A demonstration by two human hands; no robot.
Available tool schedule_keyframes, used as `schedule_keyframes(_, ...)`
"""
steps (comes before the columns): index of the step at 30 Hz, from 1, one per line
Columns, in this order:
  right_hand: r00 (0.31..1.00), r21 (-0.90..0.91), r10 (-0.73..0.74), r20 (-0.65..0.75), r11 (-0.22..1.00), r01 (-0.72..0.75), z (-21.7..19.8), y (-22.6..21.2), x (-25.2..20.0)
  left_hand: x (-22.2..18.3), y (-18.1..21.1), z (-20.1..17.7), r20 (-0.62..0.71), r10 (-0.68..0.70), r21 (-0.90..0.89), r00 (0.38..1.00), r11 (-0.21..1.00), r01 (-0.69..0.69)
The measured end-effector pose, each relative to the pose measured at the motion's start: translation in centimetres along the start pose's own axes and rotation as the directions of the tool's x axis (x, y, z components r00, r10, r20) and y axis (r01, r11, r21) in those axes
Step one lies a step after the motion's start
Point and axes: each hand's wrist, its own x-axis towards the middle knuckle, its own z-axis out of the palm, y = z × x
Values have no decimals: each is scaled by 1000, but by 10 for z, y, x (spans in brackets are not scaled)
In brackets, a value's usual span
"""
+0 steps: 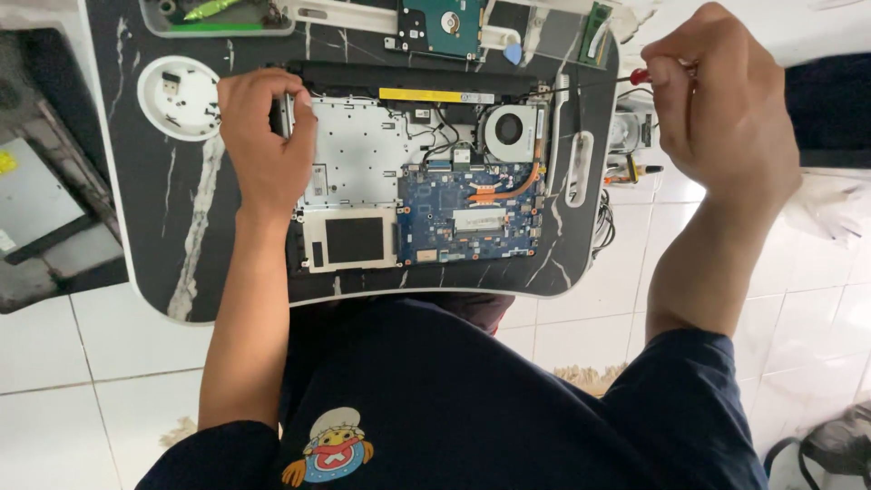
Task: Disassembling a laptop by removing the battery and unscrewing internal components
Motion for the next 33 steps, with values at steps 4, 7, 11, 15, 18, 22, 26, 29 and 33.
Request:
schedule_keyframes(4,996,-78,-41,76,996,47,-20,-24,13,2,2,0,-26,24,24,999,999,-24)
schedule_keyframes(7,975,-182,129,180,979,-96,-27,-32,18,2,0,0,-25,51,9,998,999,-51)
schedule_keyframes(11,977,-214,122,173,973,-83,-26,-40,26,3,1,0,-39,68,33,997,997,-67)
schedule_keyframes(15,964,-273,257,-64,925,-265,4,-34,23,2,-1,0,-44,29,8,999,1000,-29)
schedule_keyframes(18,923,-34,237,-304,965,-260,24,-51,36,3,-2,0,-43,43,12,998,999,-43)
schedule_keyframes(22,821,163,168,-546,982,-93,57,-40,39,1,-6,1,-30,18,16,999,1000,-18)
schedule_keyframes(26,572,140,113,-812,990,3,85,-14,30,0,-5,1,-22,16,13,1000,1000,-15)
schedule_keyframes(29,459,168,103,-882,980,102,91,-21,33,0,-6,2,-28,29,17,999,999,-28)
schedule_keyframes(33,475,142,-6,-880,951,275,95,-11,30,0,-6,2,-18,13,21,1000,1000,-12)
